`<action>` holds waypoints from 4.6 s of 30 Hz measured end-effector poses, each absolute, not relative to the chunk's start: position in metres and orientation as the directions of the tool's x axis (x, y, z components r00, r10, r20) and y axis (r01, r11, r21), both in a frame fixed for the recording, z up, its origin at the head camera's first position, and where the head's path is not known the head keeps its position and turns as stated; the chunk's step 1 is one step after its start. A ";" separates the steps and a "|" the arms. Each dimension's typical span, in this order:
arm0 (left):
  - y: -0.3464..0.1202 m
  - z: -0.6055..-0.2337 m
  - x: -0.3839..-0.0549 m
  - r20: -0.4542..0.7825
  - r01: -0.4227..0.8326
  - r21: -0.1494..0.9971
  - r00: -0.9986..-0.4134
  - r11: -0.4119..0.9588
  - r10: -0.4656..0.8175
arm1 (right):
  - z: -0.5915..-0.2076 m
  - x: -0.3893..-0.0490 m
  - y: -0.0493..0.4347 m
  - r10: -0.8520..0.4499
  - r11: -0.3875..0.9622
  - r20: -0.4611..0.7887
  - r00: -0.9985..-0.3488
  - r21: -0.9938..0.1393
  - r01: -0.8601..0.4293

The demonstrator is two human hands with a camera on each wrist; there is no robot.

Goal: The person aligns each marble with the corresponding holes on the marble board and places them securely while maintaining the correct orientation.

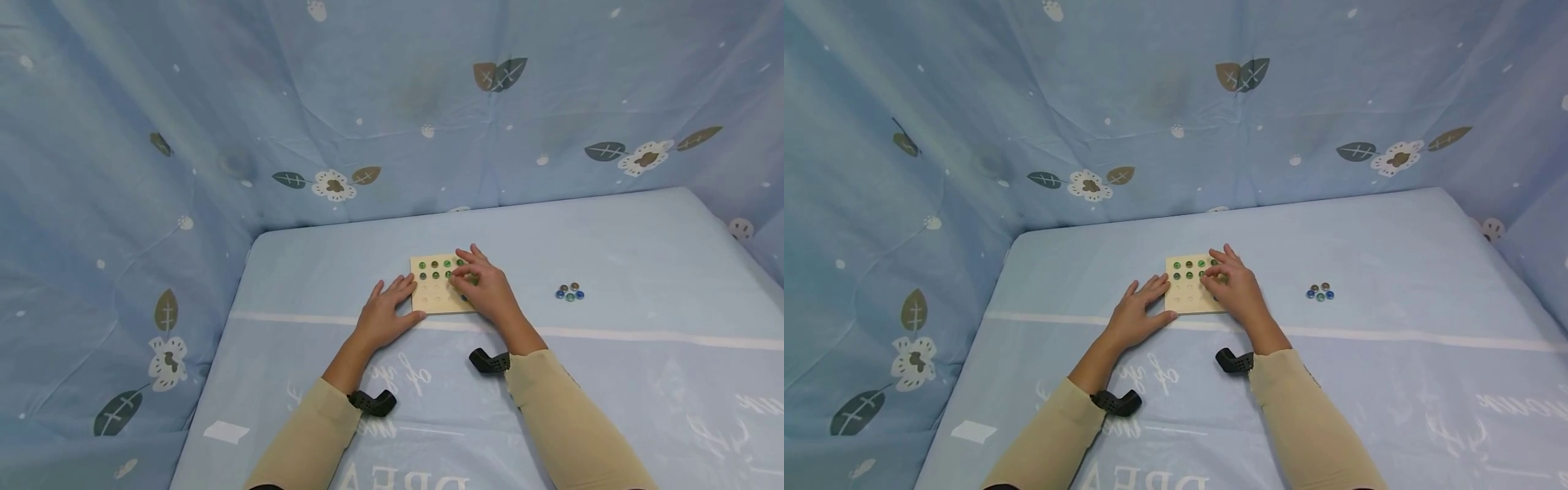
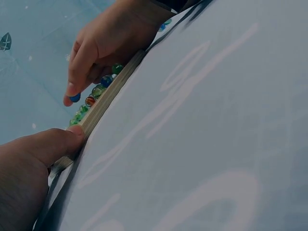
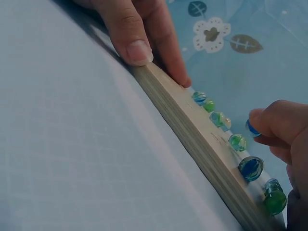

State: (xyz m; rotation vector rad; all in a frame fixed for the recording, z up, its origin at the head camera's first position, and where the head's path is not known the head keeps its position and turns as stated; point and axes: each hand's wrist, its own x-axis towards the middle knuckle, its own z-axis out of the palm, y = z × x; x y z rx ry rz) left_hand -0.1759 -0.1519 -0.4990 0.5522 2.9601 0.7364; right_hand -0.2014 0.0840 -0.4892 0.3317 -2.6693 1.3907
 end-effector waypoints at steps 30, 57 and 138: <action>-0.152 -0.498 -0.176 0.064 0.344 0.463 -0.932 0.817 0.356 | -0.493 -0.205 0.083 -0.255 0.664 0.158 -0.954 -0.688 -0.292; -0.152 -0.500 -0.176 0.057 0.340 0.460 -0.933 0.820 0.355 | -0.481 -0.199 0.088 -0.192 0.630 0.191 -0.963 -0.728 -0.270; -0.151 -0.500 -0.174 0.078 0.337 0.477 -0.936 0.812 0.343 | -0.457 -0.188 0.264 -0.227 0.700 -0.261 -0.938 -0.713 0.029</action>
